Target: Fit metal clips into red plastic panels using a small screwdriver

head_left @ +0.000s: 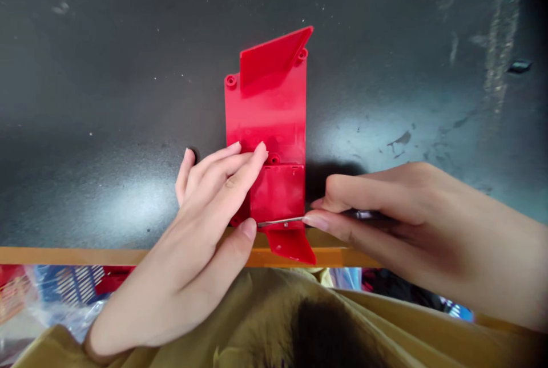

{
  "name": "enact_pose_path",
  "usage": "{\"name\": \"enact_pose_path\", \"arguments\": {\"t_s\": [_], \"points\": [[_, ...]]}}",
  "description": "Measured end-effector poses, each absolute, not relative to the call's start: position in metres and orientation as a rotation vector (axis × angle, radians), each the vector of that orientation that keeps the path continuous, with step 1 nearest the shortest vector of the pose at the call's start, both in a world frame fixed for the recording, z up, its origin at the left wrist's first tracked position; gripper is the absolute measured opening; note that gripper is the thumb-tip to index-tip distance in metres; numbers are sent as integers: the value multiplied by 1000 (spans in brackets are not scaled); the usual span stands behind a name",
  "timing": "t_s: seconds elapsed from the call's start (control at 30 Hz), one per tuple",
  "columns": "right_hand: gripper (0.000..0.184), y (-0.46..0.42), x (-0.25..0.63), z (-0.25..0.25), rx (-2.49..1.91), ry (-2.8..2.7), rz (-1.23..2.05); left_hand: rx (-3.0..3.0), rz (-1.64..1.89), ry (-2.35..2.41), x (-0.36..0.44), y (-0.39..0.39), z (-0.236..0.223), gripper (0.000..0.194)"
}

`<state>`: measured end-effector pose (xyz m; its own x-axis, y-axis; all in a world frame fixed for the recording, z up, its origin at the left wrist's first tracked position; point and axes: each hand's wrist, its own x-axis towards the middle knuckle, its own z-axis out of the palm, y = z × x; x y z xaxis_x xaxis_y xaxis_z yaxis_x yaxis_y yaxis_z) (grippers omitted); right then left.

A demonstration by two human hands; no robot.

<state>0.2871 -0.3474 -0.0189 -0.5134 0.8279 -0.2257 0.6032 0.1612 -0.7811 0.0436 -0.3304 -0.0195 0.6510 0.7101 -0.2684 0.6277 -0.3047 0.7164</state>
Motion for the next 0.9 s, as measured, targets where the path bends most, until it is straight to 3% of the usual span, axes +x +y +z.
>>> {"name": "enact_pose_path", "arguments": {"t_s": [0.9], "points": [[31,-356,283,-14,-1411,-2338,894,2101,129,1042,45,-332,-25,59]]}}
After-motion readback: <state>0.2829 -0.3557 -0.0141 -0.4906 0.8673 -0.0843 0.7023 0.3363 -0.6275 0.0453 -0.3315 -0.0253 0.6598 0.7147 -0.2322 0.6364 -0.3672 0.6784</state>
